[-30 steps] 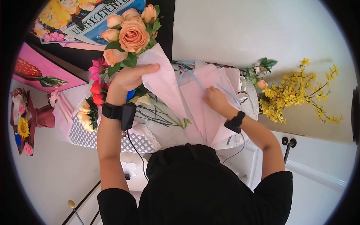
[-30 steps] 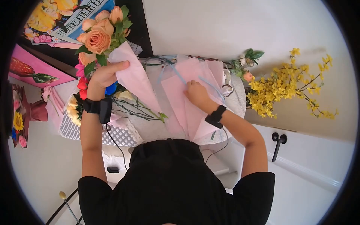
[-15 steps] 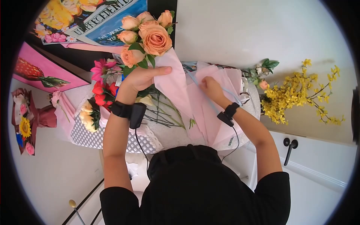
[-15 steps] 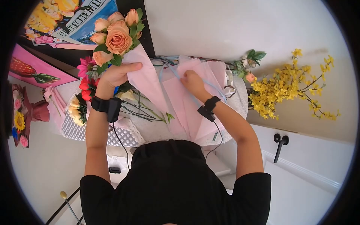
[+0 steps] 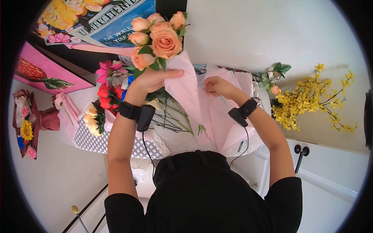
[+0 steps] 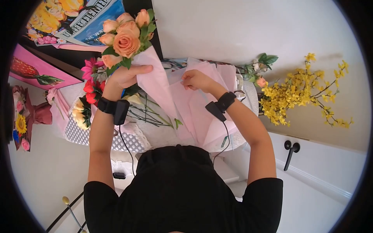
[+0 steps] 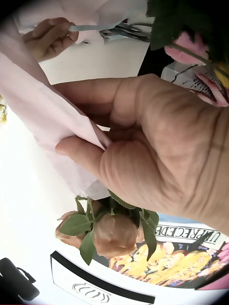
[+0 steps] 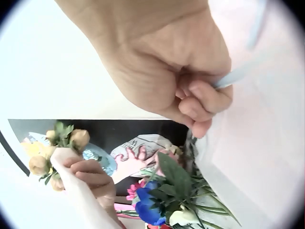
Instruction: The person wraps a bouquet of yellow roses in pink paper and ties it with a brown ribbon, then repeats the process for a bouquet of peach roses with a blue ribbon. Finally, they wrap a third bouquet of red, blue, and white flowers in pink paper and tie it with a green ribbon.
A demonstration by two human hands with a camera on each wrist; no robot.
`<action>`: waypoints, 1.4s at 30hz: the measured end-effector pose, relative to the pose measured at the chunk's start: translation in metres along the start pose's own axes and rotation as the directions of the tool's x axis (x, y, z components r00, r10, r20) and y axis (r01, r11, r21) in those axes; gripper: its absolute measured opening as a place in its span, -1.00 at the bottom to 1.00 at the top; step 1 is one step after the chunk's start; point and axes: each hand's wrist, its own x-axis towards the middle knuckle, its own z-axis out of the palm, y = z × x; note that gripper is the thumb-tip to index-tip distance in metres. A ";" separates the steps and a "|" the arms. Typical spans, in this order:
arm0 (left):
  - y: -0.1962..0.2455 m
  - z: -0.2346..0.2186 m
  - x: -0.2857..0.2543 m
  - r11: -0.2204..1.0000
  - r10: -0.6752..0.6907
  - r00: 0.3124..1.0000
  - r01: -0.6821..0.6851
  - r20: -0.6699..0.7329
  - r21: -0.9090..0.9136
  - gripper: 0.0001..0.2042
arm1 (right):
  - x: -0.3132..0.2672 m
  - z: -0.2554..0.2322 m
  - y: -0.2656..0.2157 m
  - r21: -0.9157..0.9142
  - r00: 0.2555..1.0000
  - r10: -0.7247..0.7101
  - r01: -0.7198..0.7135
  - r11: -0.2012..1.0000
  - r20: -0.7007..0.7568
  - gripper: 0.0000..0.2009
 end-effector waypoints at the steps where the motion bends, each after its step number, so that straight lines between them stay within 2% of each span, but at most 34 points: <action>1: 0.000 0.003 0.004 1.000 -0.012 0.998 0.012 0.055 0.003 -0.68 | -0.007 0.004 -0.013 -0.001 1.000 -0.001 0.001 1.000 0.001 -0.91; 2: -0.001 0.006 0.007 1.000 -0.024 0.994 0.023 0.108 0.007 -0.68 | -0.014 0.012 -0.026 -0.175 0.996 -0.070 0.079 0.981 0.058 -0.91; 3: -0.002 0.011 0.010 1.000 -0.023 0.994 0.022 0.106 0.007 -0.68 | -0.020 0.018 -0.036 -0.338 0.984 -0.127 0.164 0.927 0.128 -0.90; 4: -0.002 0.015 0.014 1.000 -0.031 0.991 0.031 0.133 0.007 -0.69 | -0.027 0.020 -0.046 -0.339 0.983 -0.128 0.166 0.926 0.130 -0.90; 6: -0.003 0.022 0.017 0.999 -0.038 0.986 0.037 0.161 0.009 -0.69 | -0.039 0.019 -0.057 -0.383 0.901 -0.003 0.186 0.905 0.433 -0.86; 7: -0.004 0.025 0.017 0.998 -0.061 0.988 0.062 0.142 -0.001 -0.69 | -0.041 0.016 -0.056 -0.385 0.901 -0.003 0.188 0.903 0.434 -0.86; 9: -0.003 0.034 0.015 0.994 -0.106 0.989 0.109 0.106 -0.022 -0.66 | -0.044 0.009 -0.055 -0.004 0.734 -0.081 0.114 0.993 0.674 -0.79; 10: -0.004 0.039 0.011 0.999 -0.030 0.993 0.032 0.110 -0.015 -0.64 | -0.045 0.008 -0.054 -0.007 0.732 -0.080 0.115 0.993 0.676 -0.79; 12: -0.015 0.045 0.010 1.000 -0.009 0.993 0.009 0.114 0.000 -0.61 | -0.053 0.014 -0.058 -0.126 0.828 -0.018 0.107 0.986 0.561 -0.71; 13: -0.019 0.048 0.010 1.000 0.012 0.992 -0.013 0.122 0.015 -0.58 | -0.057 0.020 -0.059 -0.125 0.827 -0.020 0.109 0.986 0.562 -0.71; 14: -0.020 0.056 0.005 0.993 -0.052 0.998 0.048 0.039 0.105 -0.58 | -0.064 0.034 -0.066 -0.184 0.925 0.006 0.070 0.980 0.380 -0.68; 15: -0.028 0.056 0.006 0.993 -0.053 0.998 0.049 0.040 0.108 -0.58 | -0.069 0.042 -0.069 -0.232 0.983 0.024 0.019 0.973 0.181 -0.64; 16: -0.042 0.051 0.009 0.985 -0.028 0.999 0.019 0.046 0.171 -0.57 | -0.063 0.042 -0.053 -0.231 0.983 0.022 0.021 0.973 0.180 -0.64; 17: -0.050 0.049 0.009 0.973 -0.002 0.999 -0.011 0.053 0.232 -0.55 | -0.049 0.038 -0.026 -0.228 0.964 -0.170 0.216 0.949 0.206 -0.61; 18: -0.041 0.062 -0.002 0.929 -0.068 0.998 0.061 0.006 0.366 -0.53 | -0.046 0.040 -0.019 -0.220 0.906 -0.354 0.404 0.888 0.232 -0.57; 19: -0.064 0.057 0.002 0.928 -0.067 0.998 0.060 0.004 0.368 -0.53 | -0.048 0.036 -0.014 -0.221 0.905 -0.357 0.407 0.887 0.233 -0.57; 20: -0.102 0.045 0.011 0.936 -0.072 0.996 0.050 0.051 0.348 -0.53 | -0.056 0.037 -0.020 -0.307 0.970 -0.095 0.162 0.938 0.222 -0.56; 21: -0.125 0.040 0.016 0.944 -0.076 0.992 0.040 0.098 0.327 -0.51 | -0.062 0.036 -0.022 -0.388 0.967 0.172 -0.089 0.918 0.186 -0.54; 22: -0.129 0.046 0.014 0.944 -0.074 0.992 0.038 0.099 0.329 -0.51 | -0.061 0.035 -0.013 -0.389 0.968 0.171 -0.087 0.917 0.186 -0.54; 24: -0.136 0.057 0.009 0.927 -0.283 0.958 0.285 -0.045 0.244 -0.43 | -0.052 0.030 0.014 -0.367 0.944 0.318 -0.266 0.892 0.090 -0.60; 25: -0.150 0.050 0.013 0.928 -0.280 0.959 0.281 -0.042 0.246 -0.43 | -0.049 0.024 0.021 -0.368 0.945 0.317 -0.266 0.891 0.086 -0.60; 26: -0.175 0.035 0.021 0.892 -0.403 0.914 0.384 0.038 0.237 -0.42 | -0.047 0.018 0.023 -0.160 0.928 0.324 -0.296 0.941 0.184 -0.66; 27: -0.176 0.034 0.022 0.844 -0.516 0.848 0.481 0.116 0.237 -0.41 | -0.044 0.013 0.026 0.052 0.910 0.305 -0.332 0.942 0.282 -0.71; 28: -0.180 0.036 0.021 0.844 -0.515 0.849 0.479 0.117 0.242 -0.41 | -0.039 0.009 0.035 0.052 0.912 0.301 -0.328 0.943 0.279 -0.71; 30: -0.157 0.063 0.010 0.921 -0.340 0.931 0.358 -0.136 0.150 -0.42 | -0.029 0.003 0.048 0.149 0.892 0.368 -0.414 0.898 0.261 -0.77; 31: -0.162 0.053 0.015 0.921 -0.337 0.932 0.356 -0.134 0.156 -0.42 | -0.028 0.000 0.050 0.151 0.895 0.363 -0.408 0.900 0.258 -0.77; 32: -0.173 0.035 0.021 0.829 -0.276 0.945 0.327 -0.176 0.454 -0.45 | -0.028 0.001 0.050 0.141 0.880 0.392 -0.439 0.887 0.269 -0.78; 33: -0.173 0.028 0.023 0.650 -0.204 0.959 0.284 -0.198 0.705 -0.47 | -0.028 0.001 0.050 0.131 0.863 0.421 -0.469 0.873 0.280 -0.80; 34: -0.175 0.025 0.022 0.647 -0.202 0.959 0.283 -0.198 0.708 -0.47 | -0.026 0.002 0.054 0.131 0.864 0.418 -0.466 0.875 0.280 -0.80; 36: -0.166 0.030 0.013 0.367 0.044 0.987 0.129 -0.156 0.921 -0.51 | -0.018 0.004 0.061 0.137 0.874 0.406 -0.451 0.882 0.266 -0.76; 37: -0.162 0.034 0.010 0.363 0.048 0.987 0.127 -0.155 0.923 -0.51 | -0.014 0.004 0.064 0.135 0.877 0.401 -0.446 0.885 0.266 -0.76; 39: -0.157 0.045 0.006 -0.055 0.193 0.974 0.132 -0.119 0.990 -0.71 | -0.011 0.008 0.060 0.083 0.860 0.392 -0.439 0.894 0.327 -0.75; 40: -0.165 0.044 0.006 -0.057 0.194 0.974 0.131 -0.117 0.990 -0.71 | -0.011 0.010 0.059 0.084 0.862 0.389 -0.437 0.896 0.326 -0.75; 42: -0.177 0.043 0.010 -0.412 0.337 0.935 0.040 0.112 0.910 -0.83 | -0.016 0.016 0.051 -0.004 0.905 0.326 -0.338 0.941 0.274 -0.75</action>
